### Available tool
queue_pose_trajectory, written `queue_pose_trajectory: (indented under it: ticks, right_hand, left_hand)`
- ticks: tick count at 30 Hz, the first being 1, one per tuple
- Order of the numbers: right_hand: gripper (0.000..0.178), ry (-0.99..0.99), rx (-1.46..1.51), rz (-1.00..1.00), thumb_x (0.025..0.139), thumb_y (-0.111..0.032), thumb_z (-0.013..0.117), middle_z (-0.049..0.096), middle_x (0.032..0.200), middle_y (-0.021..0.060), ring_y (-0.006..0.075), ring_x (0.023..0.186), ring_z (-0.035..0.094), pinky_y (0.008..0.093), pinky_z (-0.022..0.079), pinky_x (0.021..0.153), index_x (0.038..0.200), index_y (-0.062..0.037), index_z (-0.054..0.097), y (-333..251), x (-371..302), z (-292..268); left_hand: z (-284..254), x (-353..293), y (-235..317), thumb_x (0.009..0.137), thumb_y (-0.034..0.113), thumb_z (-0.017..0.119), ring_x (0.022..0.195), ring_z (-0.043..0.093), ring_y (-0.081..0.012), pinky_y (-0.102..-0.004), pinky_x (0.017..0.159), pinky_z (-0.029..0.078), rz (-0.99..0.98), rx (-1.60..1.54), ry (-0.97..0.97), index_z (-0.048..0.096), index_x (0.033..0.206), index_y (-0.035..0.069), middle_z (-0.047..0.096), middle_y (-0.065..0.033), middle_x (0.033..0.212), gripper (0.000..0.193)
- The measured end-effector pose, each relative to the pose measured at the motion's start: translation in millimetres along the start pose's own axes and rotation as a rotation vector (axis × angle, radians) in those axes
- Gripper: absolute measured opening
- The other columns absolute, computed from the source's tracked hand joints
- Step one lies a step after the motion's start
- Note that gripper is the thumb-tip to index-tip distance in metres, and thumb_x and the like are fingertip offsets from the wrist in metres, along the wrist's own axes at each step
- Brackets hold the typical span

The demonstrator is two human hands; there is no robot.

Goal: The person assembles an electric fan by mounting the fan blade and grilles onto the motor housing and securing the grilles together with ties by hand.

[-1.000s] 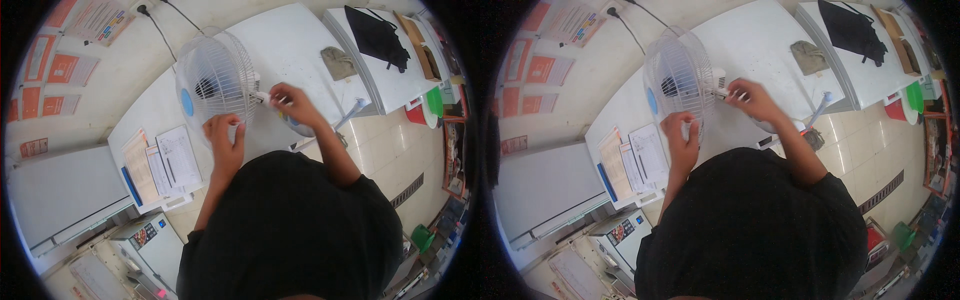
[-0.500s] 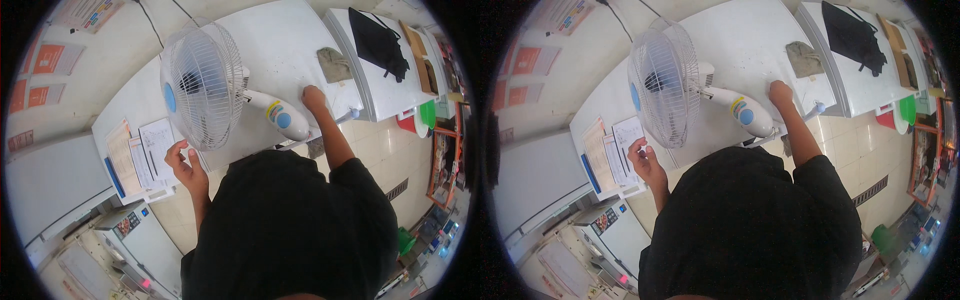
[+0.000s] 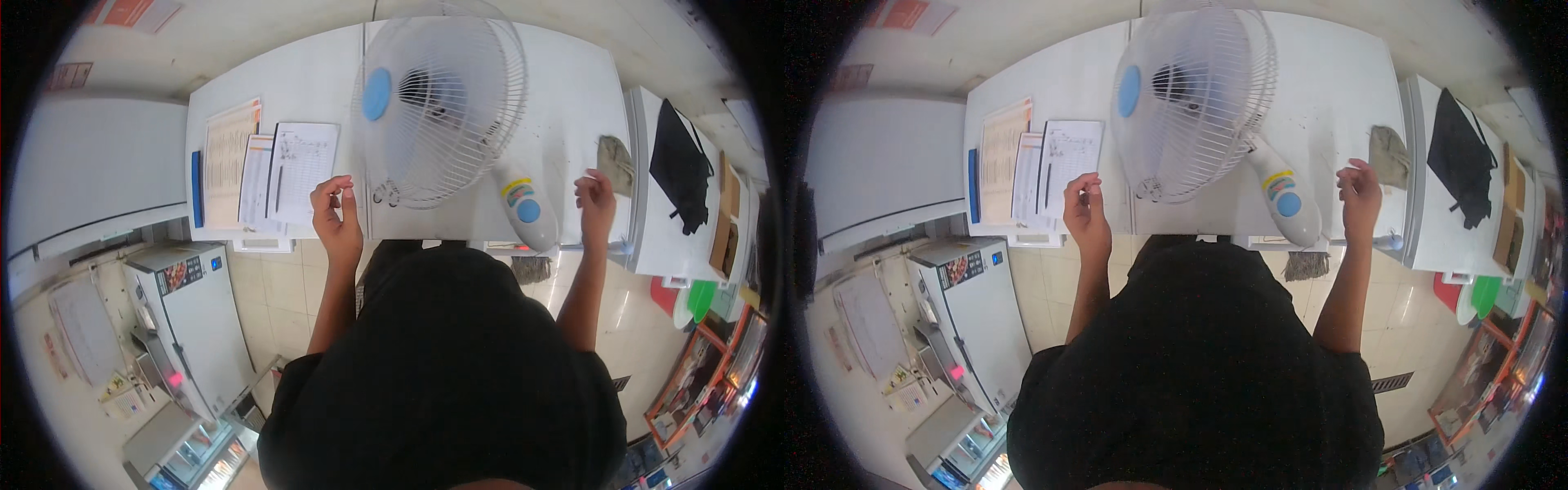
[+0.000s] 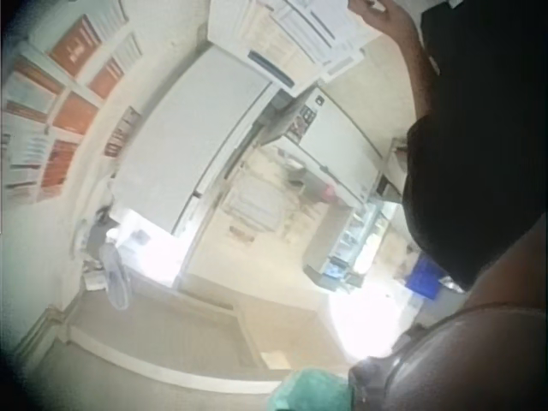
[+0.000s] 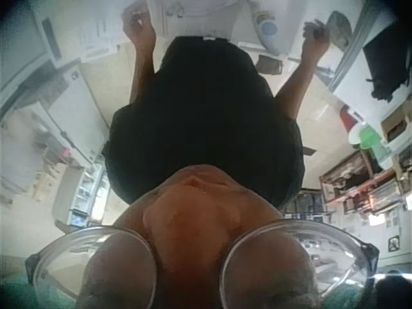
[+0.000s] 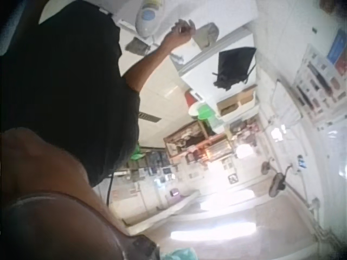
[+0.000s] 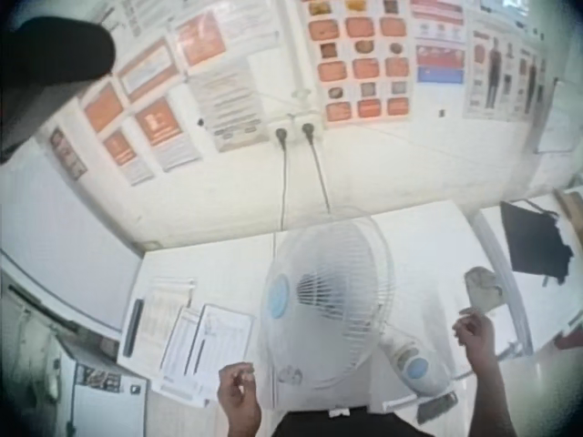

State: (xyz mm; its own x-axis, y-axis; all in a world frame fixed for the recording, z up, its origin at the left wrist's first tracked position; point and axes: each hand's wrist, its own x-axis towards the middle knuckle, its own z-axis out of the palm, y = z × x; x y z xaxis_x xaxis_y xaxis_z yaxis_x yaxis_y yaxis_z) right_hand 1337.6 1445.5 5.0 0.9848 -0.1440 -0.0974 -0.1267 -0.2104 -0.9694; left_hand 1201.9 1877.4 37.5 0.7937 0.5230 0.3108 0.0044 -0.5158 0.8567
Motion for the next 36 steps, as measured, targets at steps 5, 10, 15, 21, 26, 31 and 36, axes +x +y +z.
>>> queue_pose_trajectory:
  ticks: [5, 10, 15, 21, 26, 31, 36]
  right_hand:
    - [0.02, -0.028, 0.168, -0.099, 0.1, -0.015, 0.064, 0.069, 0.092, 0.0051, 0.0084, 0.076, 0.058, 0.021, 0.043, 0.064, 0.118, -0.0051, 0.065, -33.1, -20.3, 30.0]
    - [0.048, 0.173, -0.125, -0.255, 0.098, -0.031, 0.069, 0.059, 0.125, 0.0162, 0.0191, 0.099, 0.067, 0.0293, 0.052, 0.08, 0.132, 0.0023, 0.062, -129.3, 23.8, 104.4]
    - [0.108, 0.097, -0.732, -0.309, 0.078, -0.078, 0.067, 0.048, 0.142, 0.0322, 0.0411, 0.121, 0.06, 0.0448, 0.051, 0.1, 0.136, 0.0124, 0.055, -179.6, 137.0, 145.2]
    - [0.12, -0.417, -0.757, 0.182, 0.068, -0.084, 0.072, 0.051, 0.14, 0.0338, 0.0498, 0.125, 0.056, 0.064, 0.05, 0.096, 0.135, 0.0144, 0.053, -226.0, 175.9, 201.0]
    - [0.097, -0.4, -0.583, 0.2, 0.075, -0.068, 0.077, 0.058, 0.131, 0.0228, 0.0419, 0.112, 0.061, 0.0587, 0.054, 0.088, 0.132, 0.0072, 0.057, -216.4, 172.9, 217.4]
    - [0.087, -0.412, -0.505, 0.162, 0.078, -0.057, 0.077, 0.055, 0.133, 0.0208, 0.0329, 0.108, 0.061, 0.0472, 0.055, 0.081, 0.132, 0.0068, 0.055, -196.8, 172.8, 198.8]
    - [0.081, -0.272, -0.526, 0.082, 0.082, -0.053, 0.075, 0.055, 0.132, 0.018, 0.0282, 0.114, 0.057, 0.0418, 0.052, 0.087, 0.135, 0.0047, 0.055, -212.0, 117.0, 172.0]
  left_hand:
    - [2.1, 16.7, -70.9, 0.105, 0.035, 0.056, 0.114, 0.056, -0.0211, -0.0345, 0.093, 0.045, -0.494, -0.261, -0.123, 0.061, 0.126, 0.004, 0.064, -0.0089, 0.12, 0.038]
    - [22.5, 46.3, -178.7, 0.098, 0.07, 0.047, 0.131, 0.052, -0.0301, -0.0436, 0.11, 0.041, -1.108, -0.622, -0.458, 0.039, 0.147, -0.009, 0.053, -0.0231, 0.142, 0.093]
    - [65.8, 69.3, -186.2, 0.095, 0.075, 0.044, 0.138, 0.046, -0.0387, -0.0506, 0.117, 0.034, -1.246, -1.0, -0.578, 0.035, 0.15, -0.011, 0.045, -0.028, 0.15, 0.103]
    - [84.3, 71.7, -197.8, 0.101, 0.063, 0.048, 0.127, 0.054, -0.0344, -0.0491, 0.101, 0.046, -1.172, -1.446, -0.665, 0.041, 0.152, 0.004, 0.053, -0.014, 0.145, 0.079]
    - [93.6, 79.9, -193.4, 0.104, 0.058, 0.046, 0.13, 0.053, -0.0351, -0.0517, 0.105, 0.046, -1.035, -1.527, -0.612, 0.04, 0.154, 0.009, 0.051, -0.014, 0.149, 0.07]
    - [97.5, 81.7, -180.4, 0.103, 0.057, 0.046, 0.133, 0.053, -0.0343, -0.0541, 0.108, 0.045, -1.004, -1.446, -0.564, 0.04, 0.154, 0.01, 0.05, -0.0139, 0.15, 0.069]
    - [87.7, 72.8, -161.9, 0.101, 0.056, 0.051, 0.129, 0.055, -0.0329, -0.0515, 0.105, 0.048, -1.059, -1.165, -0.403, 0.039, 0.151, 0.009, 0.054, -0.0111, 0.144, 0.07]
